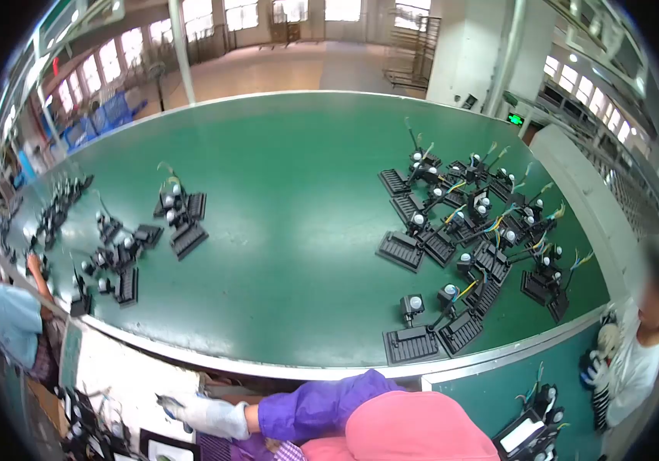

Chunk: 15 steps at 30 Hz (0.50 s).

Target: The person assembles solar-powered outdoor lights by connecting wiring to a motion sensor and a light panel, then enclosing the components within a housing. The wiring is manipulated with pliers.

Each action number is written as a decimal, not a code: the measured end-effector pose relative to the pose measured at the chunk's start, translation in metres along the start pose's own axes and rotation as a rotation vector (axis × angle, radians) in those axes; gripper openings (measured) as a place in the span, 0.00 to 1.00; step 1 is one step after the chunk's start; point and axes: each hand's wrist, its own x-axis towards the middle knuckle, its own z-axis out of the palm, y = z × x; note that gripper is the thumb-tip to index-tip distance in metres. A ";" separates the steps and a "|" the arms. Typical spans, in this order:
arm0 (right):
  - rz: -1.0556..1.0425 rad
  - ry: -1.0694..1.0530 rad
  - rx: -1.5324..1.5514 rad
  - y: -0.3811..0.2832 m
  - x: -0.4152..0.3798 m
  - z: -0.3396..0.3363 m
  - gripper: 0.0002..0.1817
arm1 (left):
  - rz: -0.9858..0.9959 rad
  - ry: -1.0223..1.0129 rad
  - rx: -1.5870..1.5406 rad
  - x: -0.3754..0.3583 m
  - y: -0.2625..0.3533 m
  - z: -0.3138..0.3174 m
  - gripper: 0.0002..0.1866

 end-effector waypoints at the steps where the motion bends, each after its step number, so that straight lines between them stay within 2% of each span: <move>1: 0.120 -0.017 0.086 -0.004 -0.002 -0.005 0.22 | -0.015 -0.010 0.017 0.001 -0.004 0.005 0.28; 3: 0.314 -0.069 0.150 -0.037 -0.006 -0.025 0.22 | -0.101 0.008 0.105 -0.005 -0.006 0.002 0.22; 5: 0.440 -0.097 0.187 -0.060 -0.008 -0.040 0.21 | -0.011 0.161 0.032 0.001 0.012 0.006 0.33; 7: 0.551 -0.048 0.307 -0.072 -0.010 -0.047 0.20 | -0.269 -0.003 -0.089 0.009 0.037 -0.007 0.36; 8: 0.408 -0.065 0.116 -0.065 -0.017 -0.050 0.18 | -0.313 -0.021 -0.179 0.011 0.045 -0.015 0.34; 9: 0.685 0.098 0.279 -0.091 -0.006 -0.042 0.16 | -0.339 -0.027 -0.291 0.011 0.044 -0.015 0.34; 13: 0.786 -0.089 0.299 -0.105 0.003 -0.044 0.14 | -0.192 0.074 -0.347 -0.001 0.029 -0.004 0.33; 15: 0.828 -0.037 0.194 -0.112 0.007 -0.030 0.13 | -0.125 0.150 -0.368 -0.002 0.024 0.002 0.32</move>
